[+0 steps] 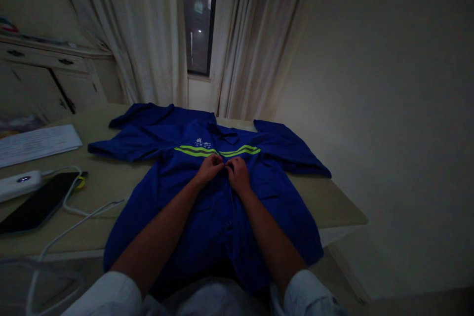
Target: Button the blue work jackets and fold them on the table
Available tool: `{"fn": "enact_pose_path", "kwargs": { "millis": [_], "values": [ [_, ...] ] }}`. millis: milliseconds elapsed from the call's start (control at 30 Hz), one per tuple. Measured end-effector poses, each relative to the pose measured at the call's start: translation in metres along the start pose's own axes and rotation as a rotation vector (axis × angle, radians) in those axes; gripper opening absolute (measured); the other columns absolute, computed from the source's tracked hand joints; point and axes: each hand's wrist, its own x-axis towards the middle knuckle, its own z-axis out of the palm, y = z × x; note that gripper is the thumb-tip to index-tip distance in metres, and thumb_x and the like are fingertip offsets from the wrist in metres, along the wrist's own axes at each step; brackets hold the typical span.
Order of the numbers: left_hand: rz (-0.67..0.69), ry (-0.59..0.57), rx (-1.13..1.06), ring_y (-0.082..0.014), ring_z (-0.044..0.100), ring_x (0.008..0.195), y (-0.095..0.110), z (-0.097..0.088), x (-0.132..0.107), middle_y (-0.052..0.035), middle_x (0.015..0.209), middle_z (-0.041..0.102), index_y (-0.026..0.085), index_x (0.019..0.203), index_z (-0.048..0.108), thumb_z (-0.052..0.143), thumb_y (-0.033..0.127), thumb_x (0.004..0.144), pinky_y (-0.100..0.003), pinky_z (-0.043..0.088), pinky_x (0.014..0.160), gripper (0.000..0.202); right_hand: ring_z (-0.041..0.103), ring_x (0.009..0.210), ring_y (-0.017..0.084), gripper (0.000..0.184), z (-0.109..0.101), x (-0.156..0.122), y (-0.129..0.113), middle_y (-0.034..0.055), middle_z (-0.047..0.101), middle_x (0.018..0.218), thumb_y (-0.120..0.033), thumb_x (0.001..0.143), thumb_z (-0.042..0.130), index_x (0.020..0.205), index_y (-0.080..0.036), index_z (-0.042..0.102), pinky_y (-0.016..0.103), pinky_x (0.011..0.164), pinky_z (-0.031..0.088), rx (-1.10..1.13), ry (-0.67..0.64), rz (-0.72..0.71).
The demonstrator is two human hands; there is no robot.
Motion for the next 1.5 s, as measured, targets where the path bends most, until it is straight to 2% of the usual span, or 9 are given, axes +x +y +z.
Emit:
{"fn": "enact_pose_path", "kwargs": {
  "millis": [300,533,800,967,1133,1233,1367,1500],
  "values": [
    [-0.051,-0.056,0.068,-0.0156,0.064,0.069,-0.005,-0.004,0.009,0.0031,0.072,0.067,0.019,0.080,0.063,0.070,0.012,0.065,-0.027,0.052,0.068,0.018,0.055,0.105,0.026,0.011,0.001,-0.002,-0.002,0.0090,0.061,0.105,-0.013,0.093,0.060,0.098,-0.022,0.063,0.040,0.096,0.048,-0.070,-0.085,-0.060],
    [0.002,-0.047,0.095,-0.0188,0.069,0.084,-0.002,0.001,0.000,-0.0020,0.086,0.073,0.018,0.090,0.067,0.066,0.012,0.071,-0.031,0.054,0.081,0.020,0.057,0.104,0.024,0.011,-0.001,0.000,0.003,0.0076,0.061,0.102,-0.011,0.089,0.061,0.092,-0.021,0.064,0.038,0.097,0.048,0.031,-0.070,-0.029],
    [-0.014,-0.025,-0.007,-0.0188,0.068,0.076,0.006,-0.002,-0.002,-0.0021,0.079,0.072,0.017,0.085,0.069,0.074,0.015,0.065,-0.032,0.053,0.079,0.020,0.058,0.104,0.023,0.009,-0.002,0.000,-0.001,0.0077,0.062,0.104,-0.013,0.090,0.064,0.095,-0.019,0.067,0.037,0.097,0.048,0.013,-0.056,0.019],
    [-0.046,0.029,-0.052,-0.0181,0.069,0.078,0.004,0.001,0.002,-0.0006,0.079,0.071,0.018,0.082,0.065,0.075,0.020,0.063,-0.030,0.053,0.079,0.021,0.059,0.107,0.024,0.011,-0.006,0.000,-0.011,0.0087,0.063,0.106,-0.016,0.097,0.060,0.099,-0.020,0.071,0.035,0.099,0.048,-0.086,-0.023,0.003],
    [-0.099,0.062,-0.069,-0.0167,0.067,0.070,0.006,-0.002,0.003,0.0017,0.070,0.069,0.018,0.085,0.066,0.079,0.026,0.062,-0.027,0.051,0.068,0.027,0.058,0.106,0.024,0.024,-0.008,-0.001,-0.018,0.0102,0.064,0.109,-0.016,0.104,0.050,0.109,-0.021,0.072,0.032,0.095,0.048,-0.280,-0.119,-0.115],
    [-0.112,0.040,-0.074,-0.0177,0.068,0.070,0.008,-0.006,0.002,-0.0001,0.070,0.071,0.018,0.088,0.068,0.080,0.031,0.065,-0.027,0.051,0.066,0.029,0.058,0.105,0.023,0.028,-0.008,-0.002,-0.016,0.0098,0.065,0.110,-0.017,0.106,0.047,0.118,-0.022,0.071,0.030,0.092,0.048,-0.331,-0.149,-0.154],
    [-0.097,-0.024,-0.048,-0.0181,0.067,0.067,0.004,-0.007,0.002,-0.0005,0.070,0.071,0.017,0.086,0.067,0.083,0.028,0.064,-0.027,0.050,0.066,0.029,0.058,0.105,0.024,0.029,-0.007,-0.003,-0.013,0.0105,0.065,0.109,-0.020,0.107,0.046,0.121,-0.022,0.071,0.032,0.092,0.048,-0.389,-0.185,-0.190],
    [-0.094,0.040,0.032,-0.0172,0.063,0.062,-0.006,-0.003,0.006,0.0026,0.066,0.066,0.019,0.090,0.064,0.077,0.022,0.069,-0.027,0.047,0.062,0.024,0.057,0.106,0.025,0.029,-0.006,-0.002,-0.015,0.0113,0.066,0.111,-0.018,0.106,0.044,0.120,-0.021,0.070,0.033,0.092,0.047,-0.463,-0.236,-0.229]
  ]
}}
